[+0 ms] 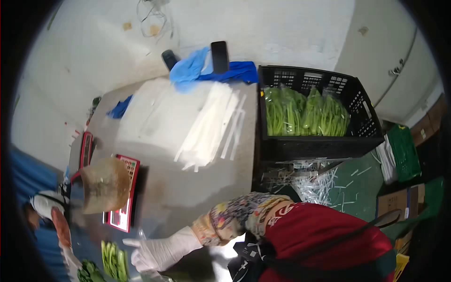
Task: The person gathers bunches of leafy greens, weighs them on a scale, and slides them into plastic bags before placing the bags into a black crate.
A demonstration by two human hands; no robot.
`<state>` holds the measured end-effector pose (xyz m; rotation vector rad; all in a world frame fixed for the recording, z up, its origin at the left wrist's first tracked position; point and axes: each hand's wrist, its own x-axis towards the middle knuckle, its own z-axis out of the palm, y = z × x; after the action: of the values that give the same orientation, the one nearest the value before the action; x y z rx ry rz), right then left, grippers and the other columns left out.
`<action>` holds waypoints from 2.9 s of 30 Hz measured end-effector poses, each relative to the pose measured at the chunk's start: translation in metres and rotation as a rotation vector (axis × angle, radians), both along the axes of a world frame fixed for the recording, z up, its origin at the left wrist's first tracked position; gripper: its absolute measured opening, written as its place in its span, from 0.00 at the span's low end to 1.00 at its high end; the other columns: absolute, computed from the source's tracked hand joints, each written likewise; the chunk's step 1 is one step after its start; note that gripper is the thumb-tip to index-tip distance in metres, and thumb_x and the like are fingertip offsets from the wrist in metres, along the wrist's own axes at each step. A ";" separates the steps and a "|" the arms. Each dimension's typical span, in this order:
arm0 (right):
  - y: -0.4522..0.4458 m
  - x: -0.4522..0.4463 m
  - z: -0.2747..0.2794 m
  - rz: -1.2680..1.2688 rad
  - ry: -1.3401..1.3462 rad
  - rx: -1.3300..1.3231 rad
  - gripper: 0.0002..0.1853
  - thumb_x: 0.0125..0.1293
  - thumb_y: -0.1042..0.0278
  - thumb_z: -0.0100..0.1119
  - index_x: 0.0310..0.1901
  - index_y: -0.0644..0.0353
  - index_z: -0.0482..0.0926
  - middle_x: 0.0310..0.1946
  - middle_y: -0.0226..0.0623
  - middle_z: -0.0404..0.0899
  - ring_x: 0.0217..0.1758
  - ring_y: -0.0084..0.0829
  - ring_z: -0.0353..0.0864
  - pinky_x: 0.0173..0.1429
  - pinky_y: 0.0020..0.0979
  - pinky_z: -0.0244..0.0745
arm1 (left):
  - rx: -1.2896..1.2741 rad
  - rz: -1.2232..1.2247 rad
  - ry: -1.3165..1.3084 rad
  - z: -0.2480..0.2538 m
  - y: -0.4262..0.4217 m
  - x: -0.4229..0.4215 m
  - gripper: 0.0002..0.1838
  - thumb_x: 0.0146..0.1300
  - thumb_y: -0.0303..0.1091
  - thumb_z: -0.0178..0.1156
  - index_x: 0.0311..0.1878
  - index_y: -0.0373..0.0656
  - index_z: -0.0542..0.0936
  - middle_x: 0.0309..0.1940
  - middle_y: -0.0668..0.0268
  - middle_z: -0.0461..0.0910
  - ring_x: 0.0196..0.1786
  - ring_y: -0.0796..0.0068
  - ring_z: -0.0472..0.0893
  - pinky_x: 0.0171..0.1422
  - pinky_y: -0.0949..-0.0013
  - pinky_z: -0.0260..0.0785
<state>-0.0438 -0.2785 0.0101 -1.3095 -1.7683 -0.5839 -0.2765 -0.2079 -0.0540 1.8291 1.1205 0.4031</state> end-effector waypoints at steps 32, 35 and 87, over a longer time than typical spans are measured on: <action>-0.686 0.211 -0.216 -1.068 0.593 -1.002 0.21 0.74 0.62 0.39 0.63 0.62 0.66 0.64 0.45 0.65 0.67 0.35 0.63 0.66 0.31 0.62 | -0.341 -0.206 -0.403 -0.014 -0.102 0.088 0.22 0.72 0.44 0.47 0.52 0.32 0.76 0.45 0.59 0.82 0.50 0.69 0.80 0.58 0.69 0.69; -0.644 0.198 -0.158 -1.355 0.960 -1.302 0.18 0.72 0.60 0.46 0.43 0.70 0.75 0.34 0.41 0.77 0.36 0.35 0.70 0.46 0.34 0.69 | -0.143 -0.055 -0.382 -0.001 -0.075 0.064 0.21 0.71 0.43 0.49 0.51 0.33 0.77 0.43 0.61 0.82 0.49 0.73 0.79 0.58 0.71 0.69; 0.064 0.003 -0.032 0.420 1.226 -1.332 0.28 0.62 0.61 0.61 0.61 0.65 0.68 0.52 0.38 0.76 0.52 0.26 0.75 0.56 0.27 0.71 | 0.182 0.151 -0.072 -0.001 0.044 0.033 0.29 0.64 0.44 0.55 0.61 0.31 0.68 0.48 0.40 0.76 0.49 0.46 0.78 0.53 0.57 0.70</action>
<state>-0.0411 -0.2146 -0.0219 -1.4102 -1.1020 1.5874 -0.2440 -0.1643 -0.0547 1.8757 1.2089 0.6727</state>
